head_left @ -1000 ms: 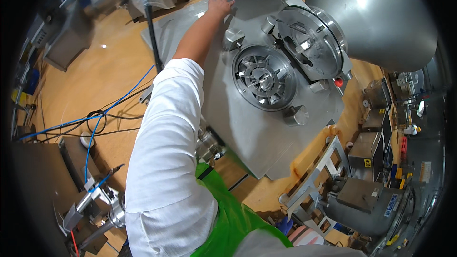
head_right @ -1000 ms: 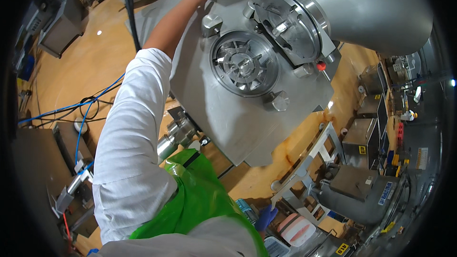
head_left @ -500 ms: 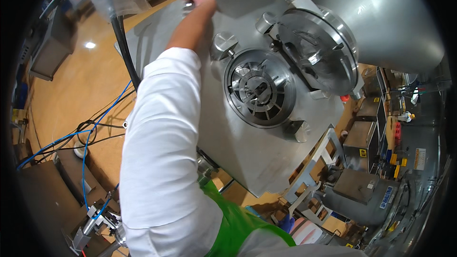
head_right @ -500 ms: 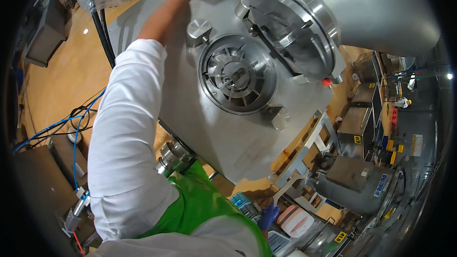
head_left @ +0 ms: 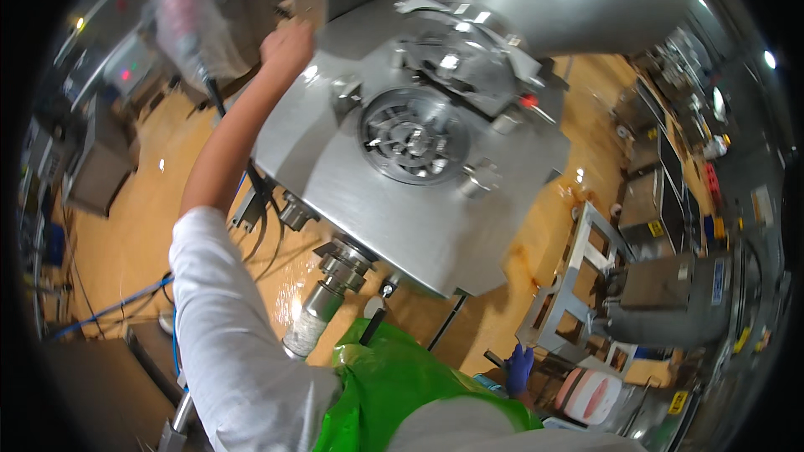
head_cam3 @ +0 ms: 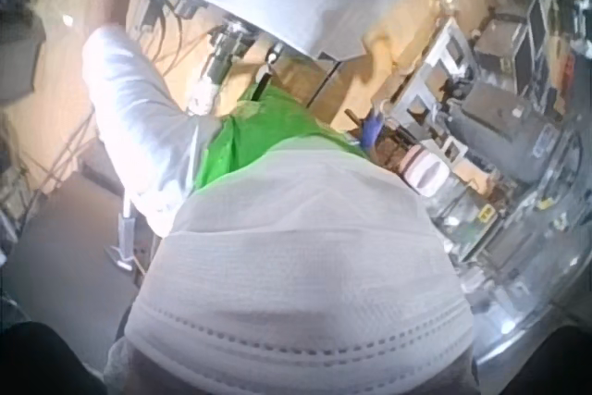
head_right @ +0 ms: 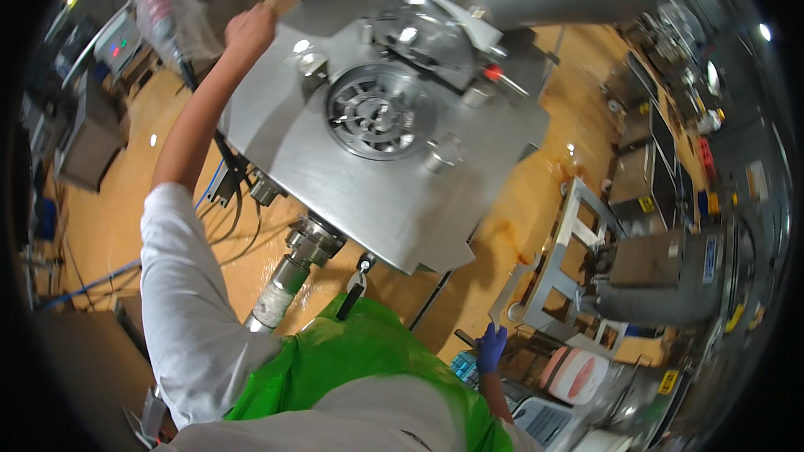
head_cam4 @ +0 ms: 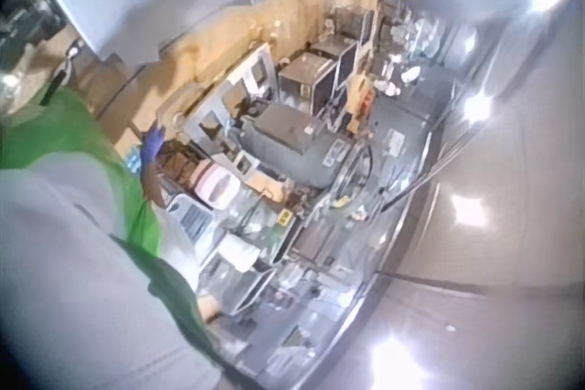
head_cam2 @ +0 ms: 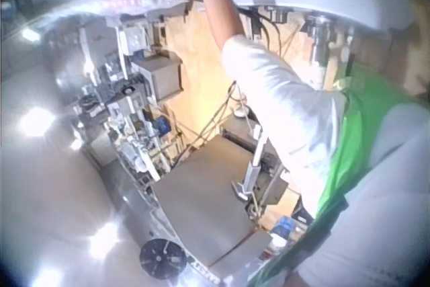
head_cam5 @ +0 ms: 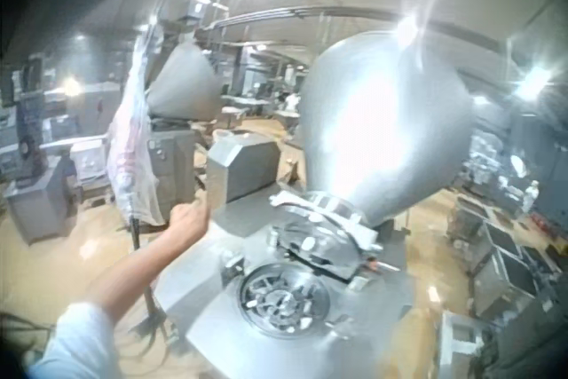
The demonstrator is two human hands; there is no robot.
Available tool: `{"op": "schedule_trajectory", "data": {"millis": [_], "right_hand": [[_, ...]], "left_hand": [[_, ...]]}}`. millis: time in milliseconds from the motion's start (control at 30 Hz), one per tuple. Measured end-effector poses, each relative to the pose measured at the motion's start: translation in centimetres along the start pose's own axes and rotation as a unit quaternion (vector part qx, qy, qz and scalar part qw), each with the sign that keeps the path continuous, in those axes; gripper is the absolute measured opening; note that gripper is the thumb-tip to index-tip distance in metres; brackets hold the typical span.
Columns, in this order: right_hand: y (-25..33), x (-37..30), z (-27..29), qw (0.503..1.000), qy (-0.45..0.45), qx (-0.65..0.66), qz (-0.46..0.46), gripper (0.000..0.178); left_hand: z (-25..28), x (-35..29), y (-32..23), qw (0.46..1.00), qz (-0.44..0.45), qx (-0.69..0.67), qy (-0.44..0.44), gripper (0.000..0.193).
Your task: The person assembles a stainless steel industrial machine by inserting a metal rod into a circular opening, attaching a long metal arm, and tightening connections with a wrench. The person also wipes the machine's control panel with a cloth.
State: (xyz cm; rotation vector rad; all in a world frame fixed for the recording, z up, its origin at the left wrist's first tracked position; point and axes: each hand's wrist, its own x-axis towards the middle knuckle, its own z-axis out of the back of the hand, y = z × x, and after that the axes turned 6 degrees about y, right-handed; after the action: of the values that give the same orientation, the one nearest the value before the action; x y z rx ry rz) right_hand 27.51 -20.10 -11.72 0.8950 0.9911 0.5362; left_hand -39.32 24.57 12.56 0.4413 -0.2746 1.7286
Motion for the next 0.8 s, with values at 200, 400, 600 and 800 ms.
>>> {"op": "schedule_trajectory", "data": {"millis": [200, 400, 600, 800], "right_hand": [[-1.2, -3.2, 4.9, 0.997, 0.005, 0.023, 0.069, 0.019], [-1.0, -5.5, 11.1, 0.955, 0.035, 0.007, 0.295, 0.014], [-2.0, -10.9, 16.7, 0.951, 0.171, 0.032, 0.257, 0.013], [-8.3, -13.8, 19.8, 0.925, 0.246, -0.086, 0.277, 0.018]], "left_hand": [[14.4, -16.6, -1.9, 0.991, 0.052, -0.029, 0.119, 0.063], [23.9, -36.6, -1.8, 0.971, 0.099, -0.203, 0.078, 0.065], [30.8, -53.5, -6.6, 0.933, 0.175, -0.286, 0.131, 0.057], [33.5, -63.7, -7.8, 0.95, 0.186, -0.213, 0.13, 0.049]]}}
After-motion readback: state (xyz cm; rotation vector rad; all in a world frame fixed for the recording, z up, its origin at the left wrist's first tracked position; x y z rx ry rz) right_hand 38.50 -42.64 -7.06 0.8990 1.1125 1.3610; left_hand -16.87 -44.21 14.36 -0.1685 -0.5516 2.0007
